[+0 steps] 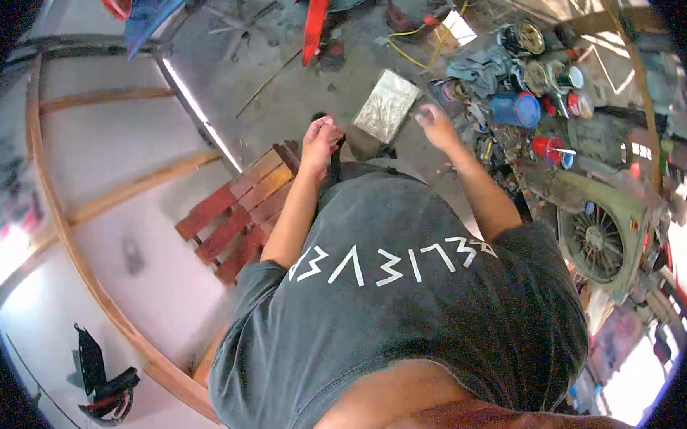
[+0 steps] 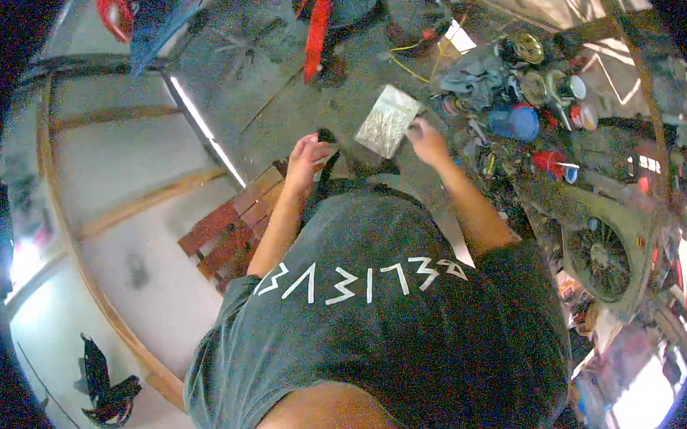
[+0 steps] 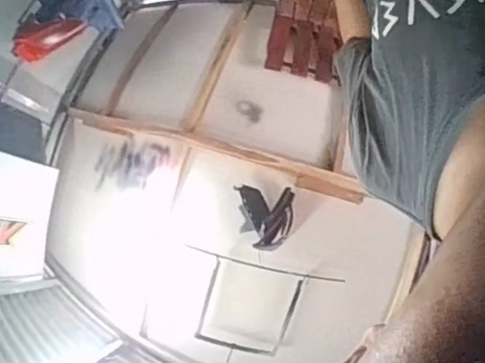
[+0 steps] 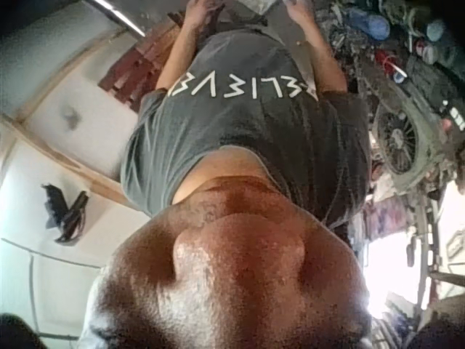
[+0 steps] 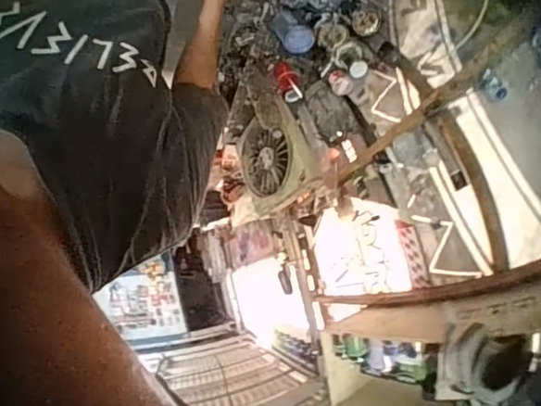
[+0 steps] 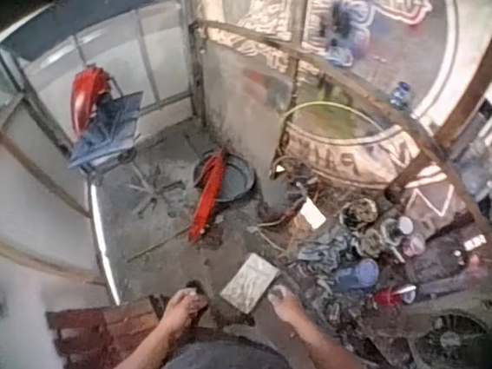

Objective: The person rubs a red fairing with a sanding block, wipes the fairing and another red motorcycle part with a cloth, and then applies paint to the fairing using a spray gun.

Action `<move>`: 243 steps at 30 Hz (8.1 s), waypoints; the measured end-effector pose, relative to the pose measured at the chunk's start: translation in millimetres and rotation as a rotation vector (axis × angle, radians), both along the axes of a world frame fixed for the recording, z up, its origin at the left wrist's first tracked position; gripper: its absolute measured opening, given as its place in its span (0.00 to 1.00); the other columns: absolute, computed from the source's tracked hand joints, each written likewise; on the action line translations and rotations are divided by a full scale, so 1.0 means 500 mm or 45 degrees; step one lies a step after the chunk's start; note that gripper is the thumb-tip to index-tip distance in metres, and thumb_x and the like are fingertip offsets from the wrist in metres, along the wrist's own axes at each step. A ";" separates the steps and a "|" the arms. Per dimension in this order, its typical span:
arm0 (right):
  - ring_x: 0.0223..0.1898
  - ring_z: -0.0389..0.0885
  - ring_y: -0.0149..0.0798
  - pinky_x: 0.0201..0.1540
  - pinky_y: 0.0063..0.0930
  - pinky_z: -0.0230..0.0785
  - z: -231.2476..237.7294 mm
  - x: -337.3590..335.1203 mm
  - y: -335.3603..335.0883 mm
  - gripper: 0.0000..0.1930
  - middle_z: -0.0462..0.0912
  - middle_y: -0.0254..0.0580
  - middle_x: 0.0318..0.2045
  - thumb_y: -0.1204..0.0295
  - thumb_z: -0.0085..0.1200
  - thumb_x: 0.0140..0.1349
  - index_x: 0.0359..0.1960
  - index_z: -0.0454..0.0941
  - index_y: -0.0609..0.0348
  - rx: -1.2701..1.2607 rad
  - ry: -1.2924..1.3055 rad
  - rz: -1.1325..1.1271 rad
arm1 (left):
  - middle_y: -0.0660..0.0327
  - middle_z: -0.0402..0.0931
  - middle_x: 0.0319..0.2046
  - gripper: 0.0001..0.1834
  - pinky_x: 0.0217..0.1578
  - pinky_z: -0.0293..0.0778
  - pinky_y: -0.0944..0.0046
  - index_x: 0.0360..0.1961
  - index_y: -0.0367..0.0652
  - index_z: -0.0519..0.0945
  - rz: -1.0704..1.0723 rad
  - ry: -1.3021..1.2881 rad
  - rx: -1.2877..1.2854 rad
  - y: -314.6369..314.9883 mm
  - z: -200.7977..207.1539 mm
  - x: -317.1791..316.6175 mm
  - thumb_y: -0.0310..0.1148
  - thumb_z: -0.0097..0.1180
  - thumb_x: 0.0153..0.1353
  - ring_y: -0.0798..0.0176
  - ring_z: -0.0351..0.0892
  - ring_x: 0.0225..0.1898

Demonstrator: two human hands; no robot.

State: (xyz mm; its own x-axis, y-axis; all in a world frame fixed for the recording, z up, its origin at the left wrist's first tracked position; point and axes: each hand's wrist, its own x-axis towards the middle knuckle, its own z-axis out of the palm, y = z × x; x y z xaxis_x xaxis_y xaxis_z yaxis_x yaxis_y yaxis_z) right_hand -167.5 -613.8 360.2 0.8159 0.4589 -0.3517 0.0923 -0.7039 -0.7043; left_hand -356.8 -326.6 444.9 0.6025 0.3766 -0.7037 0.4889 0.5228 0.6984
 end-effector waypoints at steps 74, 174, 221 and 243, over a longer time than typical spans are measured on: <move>0.31 0.86 0.40 0.30 0.36 0.80 -0.368 -0.371 -0.201 0.23 0.87 0.47 0.36 0.61 0.61 0.71 0.61 0.76 0.61 0.100 0.892 -1.032 | 0.63 0.83 0.42 0.17 0.30 0.72 0.62 0.51 0.51 0.80 -0.489 0.479 0.202 0.056 -0.297 -0.051 0.49 0.60 0.70 0.67 0.80 0.34; 0.41 0.83 0.33 0.48 0.32 0.78 0.036 0.320 0.216 0.16 0.85 0.37 0.43 0.61 0.53 0.76 0.59 0.76 0.55 0.831 0.691 -1.702 | 0.50 0.88 0.39 0.13 0.42 0.86 0.44 0.41 0.42 0.88 -2.649 -0.923 1.924 -0.097 -0.461 1.481 0.34 0.53 0.63 0.45 0.90 0.42; 0.31 0.80 0.29 0.38 0.31 0.75 0.363 0.581 0.366 0.08 0.81 0.36 0.31 0.74 0.55 0.70 0.49 0.77 0.59 1.215 0.014 -0.560 | 0.54 0.82 0.51 0.21 0.48 0.81 0.54 0.57 0.43 0.81 -0.993 -1.500 1.625 0.254 0.528 0.990 0.32 0.67 0.62 0.52 0.85 0.44; 0.18 0.61 0.18 0.20 0.20 0.55 0.441 0.358 0.439 0.11 0.67 0.21 0.19 0.59 0.50 0.79 0.46 0.79 0.52 1.041 0.515 0.128 | 0.49 0.81 0.48 0.24 0.43 0.80 0.56 0.58 0.42 0.79 -0.098 -0.127 1.364 0.174 0.134 0.269 0.38 0.67 0.63 0.52 0.83 0.39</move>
